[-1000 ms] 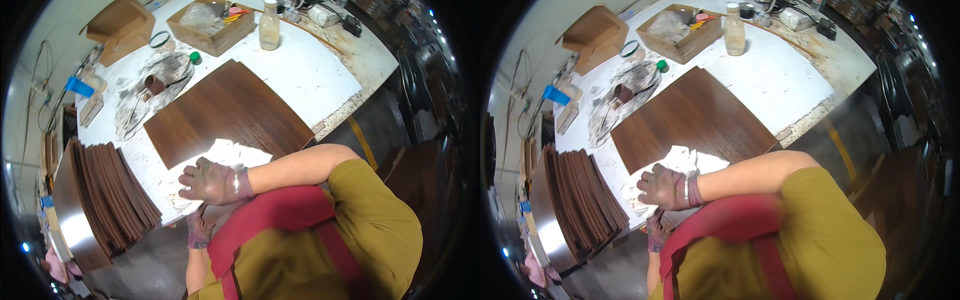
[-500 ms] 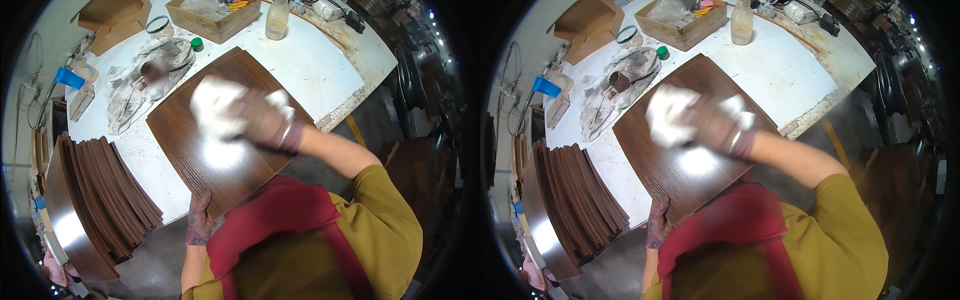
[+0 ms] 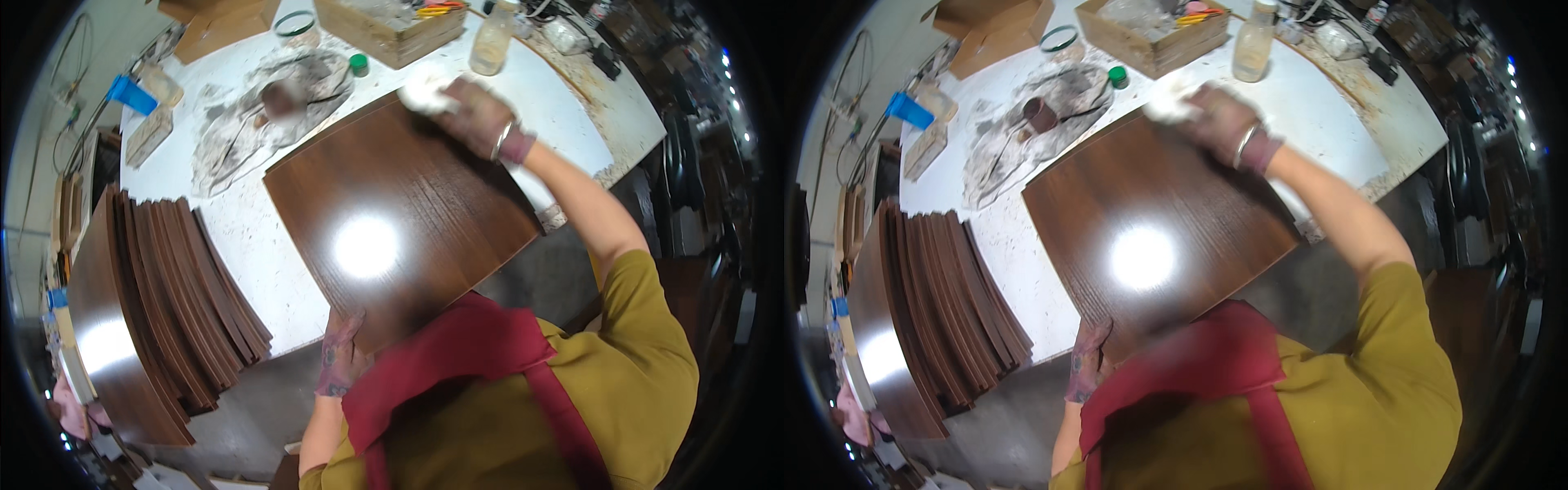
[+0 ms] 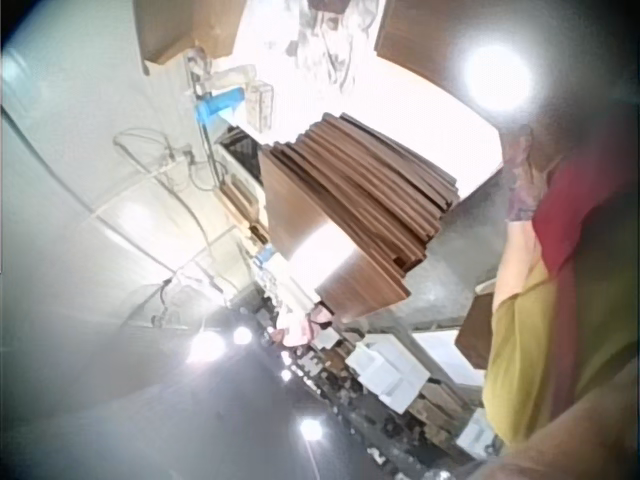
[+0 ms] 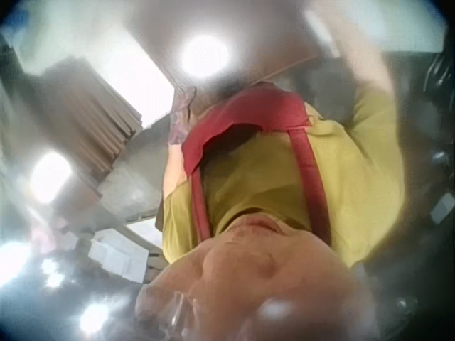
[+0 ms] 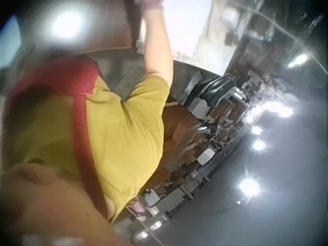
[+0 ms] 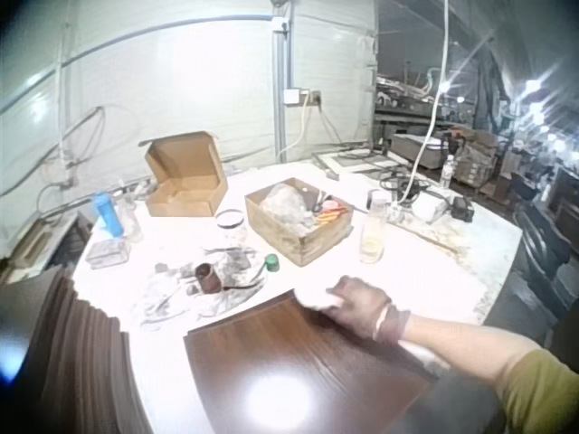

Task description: The person wipes the surface of several wooden panels one at a time with a cloth dampened from a plastic bottle. The person picks up each panel from a stack, applies liquid to the cloth, wipes the panel, and places it into a new stack.

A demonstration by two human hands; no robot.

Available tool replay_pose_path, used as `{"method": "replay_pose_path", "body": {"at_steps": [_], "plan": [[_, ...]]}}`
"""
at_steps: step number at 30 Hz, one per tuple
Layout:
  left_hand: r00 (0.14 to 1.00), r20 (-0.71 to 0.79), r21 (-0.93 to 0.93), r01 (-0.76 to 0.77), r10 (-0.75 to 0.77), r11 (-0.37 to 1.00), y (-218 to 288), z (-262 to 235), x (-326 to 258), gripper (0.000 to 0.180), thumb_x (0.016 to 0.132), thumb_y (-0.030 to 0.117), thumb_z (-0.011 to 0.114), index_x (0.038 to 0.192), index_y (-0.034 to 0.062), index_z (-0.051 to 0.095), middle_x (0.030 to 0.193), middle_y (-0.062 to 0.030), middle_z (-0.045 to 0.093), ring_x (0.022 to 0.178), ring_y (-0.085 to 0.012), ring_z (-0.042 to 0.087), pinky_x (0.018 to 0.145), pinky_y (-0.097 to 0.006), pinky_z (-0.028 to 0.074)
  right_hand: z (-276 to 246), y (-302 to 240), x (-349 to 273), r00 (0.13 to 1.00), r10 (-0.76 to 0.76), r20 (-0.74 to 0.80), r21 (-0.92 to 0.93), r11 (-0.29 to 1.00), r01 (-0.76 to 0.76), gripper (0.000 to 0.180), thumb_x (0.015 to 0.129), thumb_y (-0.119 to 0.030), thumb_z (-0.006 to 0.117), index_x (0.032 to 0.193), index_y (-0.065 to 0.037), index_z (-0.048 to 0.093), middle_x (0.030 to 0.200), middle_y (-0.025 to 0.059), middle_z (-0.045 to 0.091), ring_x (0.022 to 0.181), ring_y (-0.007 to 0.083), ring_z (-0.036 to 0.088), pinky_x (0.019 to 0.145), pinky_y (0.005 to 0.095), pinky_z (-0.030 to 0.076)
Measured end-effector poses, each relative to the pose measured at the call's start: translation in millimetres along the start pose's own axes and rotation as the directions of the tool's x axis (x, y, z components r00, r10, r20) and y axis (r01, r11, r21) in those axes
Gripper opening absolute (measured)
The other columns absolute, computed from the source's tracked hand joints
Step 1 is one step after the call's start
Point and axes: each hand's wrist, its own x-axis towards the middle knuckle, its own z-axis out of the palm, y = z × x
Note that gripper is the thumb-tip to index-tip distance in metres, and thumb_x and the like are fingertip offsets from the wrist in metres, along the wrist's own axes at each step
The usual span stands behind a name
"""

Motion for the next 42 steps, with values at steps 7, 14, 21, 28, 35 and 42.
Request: {"method": "replay_pose_path", "body": {"at_steps": [7, 14, 21, 28, 35, 42], "plan": [[0.977, 0.134, -0.113, 0.183, -0.167, 0.977, 8, -8, -1, 0.051, 0.075, -0.002, 0.056, 0.126, -0.0011, 0.053, 0.137, -0.0276, 0.043, 0.124, -0.0438, 0.047, 0.103, -0.041, 0.04, 67, -52, -4, 0.956, -0.291, 0.033, -0.072, 0.953, 0.293, 0.043, 0.079, -0.006, 0.066, 0.121, -0.016, 0.063, 0.109, 0.0113, 0.061, 0.103, 0.0299, 0.059, 0.09, 0.0416, 0.048], [0.989, -0.023, -0.285, 0.132, -0.144, 0.95, -21, 15, -18, 0.041, 0.088, 0.006, 0.054, 0.128, 0.0, 0.051, 0.121, -0.0167, 0.055, 0.112, -0.028, 0.052, 0.097, -0.032, 0.043, 106, -202, -29, 0.698, -0.7, 0.148, 0.269, 0.708, 0.653, 0.029, 0.078, -0.014, 0.059, 0.106, -0.02, 0.065, 0.087, 0.0055, 0.057, 0.085, 0.0264, 0.06, 0.073, 0.0387, 0.049], [0.905, 0.112, -0.721, 0.357, -0.41, 0.593, -37, 42, -40, 0.033, 0.096, 0.007, 0.046, 0.128, -0.0011, 0.051, 0.118, -0.016, 0.058, 0.106, -0.0221, 0.056, 0.087, -0.03, 0.046, 101, -41, 77, 0.987, -0.111, -0.112, -0.264, 0.961, 0.078, 0.027, 0.078, -0.015, 0.063, 0.103, -0.019, 0.07, 0.095, 0.0143, 0.061, 0.088, 0.0323, 0.061, 0.074, 0.0437, 0.051], [0.972, -0.025, -0.231, 0.223, -0.235, 0.947, -21, 16, -16, 0.037, 0.099, 0.013, 0.044, 0.136, 0.0032, 0.045, 0.122, -0.0144, 0.057, 0.11, -0.0217, 0.057, 0.089, -0.031, 0.048, 87, -147, 4, 0.902, -0.337, 0.27, -0.004, 0.937, 0.351, 0.018, 0.086, -0.027, 0.057, 0.093, -0.014, 0.067, 0.088, 0.0105, 0.064, 0.087, 0.0321, 0.062, 0.08, 0.0439, 0.049], [0.97, 0.0, -0.264, 0.234, -0.243, 0.936, -17, 14, -9, 0.038, 0.099, 0.013, 0.045, 0.136, 0.0039, 0.044, 0.123, -0.0144, 0.056, 0.111, -0.0222, 0.057, 0.09, -0.032, 0.048, -9, 52, 80, 0.843, 0.46, 0.281, -0.581, 0.78, -0.232, 0.03, 0.087, -0.021, 0.052, 0.11, -0.013, 0.069, 0.11, 0.0184, 0.067, 0.108, 0.0311, 0.064, 0.091, 0.0398, 0.05], [0.976, -0.012, -0.236, 0.207, -0.216, 0.95, -11, 11, -4, 0.039, 0.099, 0.013, 0.045, 0.137, 0.0046, 0.044, 0.124, -0.0144, 0.056, 0.112, -0.0227, 0.056, 0.091, -0.033, 0.047, 45, 20, 37, 0.984, -0.173, 0.047, -0.198, 0.964, 0.179, 0.026, 0.08, -0.013, 0.062, 0.105, -0.015, 0.07, 0.104, 0.0133, 0.063, 0.1, 0.0324, 0.061, 0.088, 0.0382, 0.049]]}}
